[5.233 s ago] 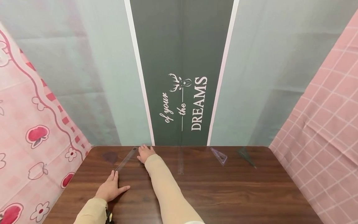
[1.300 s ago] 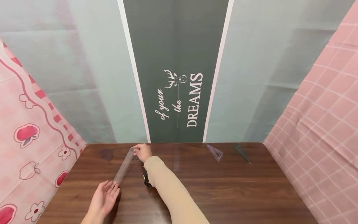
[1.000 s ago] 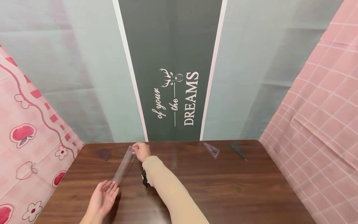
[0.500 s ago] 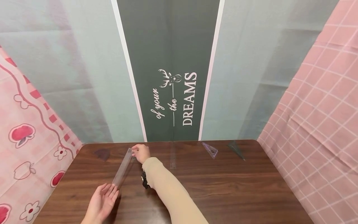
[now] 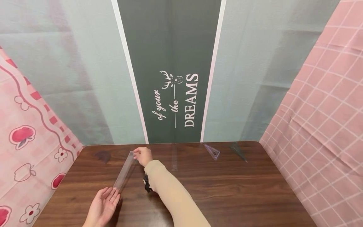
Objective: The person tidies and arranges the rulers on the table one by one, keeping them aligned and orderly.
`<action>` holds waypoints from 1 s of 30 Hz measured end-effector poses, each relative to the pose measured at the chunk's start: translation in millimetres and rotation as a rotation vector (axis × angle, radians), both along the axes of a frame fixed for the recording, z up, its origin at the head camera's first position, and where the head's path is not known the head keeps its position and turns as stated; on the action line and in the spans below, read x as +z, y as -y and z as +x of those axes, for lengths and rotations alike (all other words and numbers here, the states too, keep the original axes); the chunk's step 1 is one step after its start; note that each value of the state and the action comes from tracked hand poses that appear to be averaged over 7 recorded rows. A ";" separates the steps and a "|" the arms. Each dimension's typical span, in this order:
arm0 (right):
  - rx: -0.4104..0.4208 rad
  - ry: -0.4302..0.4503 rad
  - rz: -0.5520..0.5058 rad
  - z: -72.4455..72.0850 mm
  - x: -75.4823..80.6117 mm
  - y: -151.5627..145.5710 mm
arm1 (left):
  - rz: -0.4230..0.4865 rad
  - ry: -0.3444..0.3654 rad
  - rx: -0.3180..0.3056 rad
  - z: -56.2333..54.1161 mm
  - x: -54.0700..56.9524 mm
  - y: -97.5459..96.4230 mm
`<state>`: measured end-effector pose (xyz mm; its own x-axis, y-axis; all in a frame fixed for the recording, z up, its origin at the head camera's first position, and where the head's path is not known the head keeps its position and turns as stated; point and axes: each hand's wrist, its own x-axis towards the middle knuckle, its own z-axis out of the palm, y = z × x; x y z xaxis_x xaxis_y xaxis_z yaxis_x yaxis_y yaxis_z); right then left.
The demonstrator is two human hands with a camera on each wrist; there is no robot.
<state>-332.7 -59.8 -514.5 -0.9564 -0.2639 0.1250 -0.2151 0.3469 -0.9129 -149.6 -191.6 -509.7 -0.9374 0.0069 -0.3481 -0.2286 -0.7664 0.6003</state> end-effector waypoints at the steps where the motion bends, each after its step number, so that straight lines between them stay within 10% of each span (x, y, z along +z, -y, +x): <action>1: -0.002 0.000 -0.003 0.1 -0.1 -0.3 | -0.001 -0.001 0.000 0.5 0.6 -0.3; 30: 0.073 0.051 0.034 16.6 -8.1 -12.9 | 0.039 0.049 0.013 23.9 -1.0 -6.4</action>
